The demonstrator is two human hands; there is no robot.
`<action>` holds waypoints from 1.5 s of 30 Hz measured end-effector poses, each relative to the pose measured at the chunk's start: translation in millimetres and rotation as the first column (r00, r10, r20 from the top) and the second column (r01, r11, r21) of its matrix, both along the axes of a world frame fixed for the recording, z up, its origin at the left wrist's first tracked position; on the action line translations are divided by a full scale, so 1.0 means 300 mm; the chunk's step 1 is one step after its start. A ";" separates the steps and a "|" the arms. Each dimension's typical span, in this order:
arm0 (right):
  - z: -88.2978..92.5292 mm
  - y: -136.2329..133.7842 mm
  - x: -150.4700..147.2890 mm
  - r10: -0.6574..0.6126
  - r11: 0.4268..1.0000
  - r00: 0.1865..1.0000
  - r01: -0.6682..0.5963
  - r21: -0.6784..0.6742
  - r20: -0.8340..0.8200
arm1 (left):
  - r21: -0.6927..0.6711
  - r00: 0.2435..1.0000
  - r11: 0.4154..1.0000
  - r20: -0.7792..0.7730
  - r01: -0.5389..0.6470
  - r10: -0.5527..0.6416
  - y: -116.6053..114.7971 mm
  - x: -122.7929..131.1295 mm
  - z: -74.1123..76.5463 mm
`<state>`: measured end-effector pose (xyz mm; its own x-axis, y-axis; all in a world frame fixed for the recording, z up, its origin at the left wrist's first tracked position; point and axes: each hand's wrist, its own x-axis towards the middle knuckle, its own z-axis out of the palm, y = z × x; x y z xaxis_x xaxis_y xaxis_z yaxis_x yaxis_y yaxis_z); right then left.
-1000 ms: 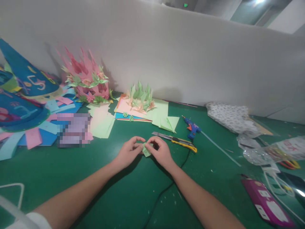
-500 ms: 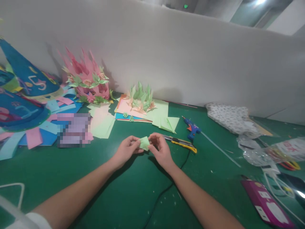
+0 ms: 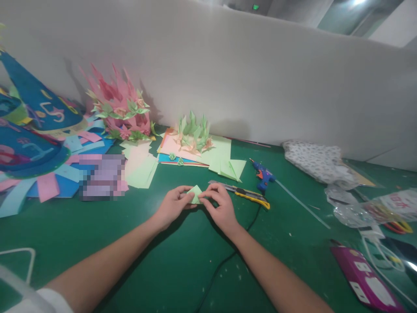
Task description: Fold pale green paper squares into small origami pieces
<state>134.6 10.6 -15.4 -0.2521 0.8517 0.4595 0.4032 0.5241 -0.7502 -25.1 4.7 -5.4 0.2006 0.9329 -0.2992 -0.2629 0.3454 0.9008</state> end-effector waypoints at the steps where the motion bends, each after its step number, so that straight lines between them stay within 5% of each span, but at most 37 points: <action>1: 0.003 -0.001 0.001 -0.017 1.000 1.000 0.016 0.018 0.026 | 0.002 1.000 1.000 0.004 0.011 -0.011 -0.001 0.001 0.000; 13: 0.004 -0.004 0.005 0.007 0.997 0.990 -0.018 0.076 0.141 | -0.012 0.998 0.998 0.036 0.058 -0.058 -0.002 -0.004 0.000; 45: -0.014 -0.004 -0.016 -0.068 0.995 0.997 0.066 -0.081 -0.025 | 0.027 0.993 0.995 -0.067 0.097 -0.095 -0.013 0.019 0.011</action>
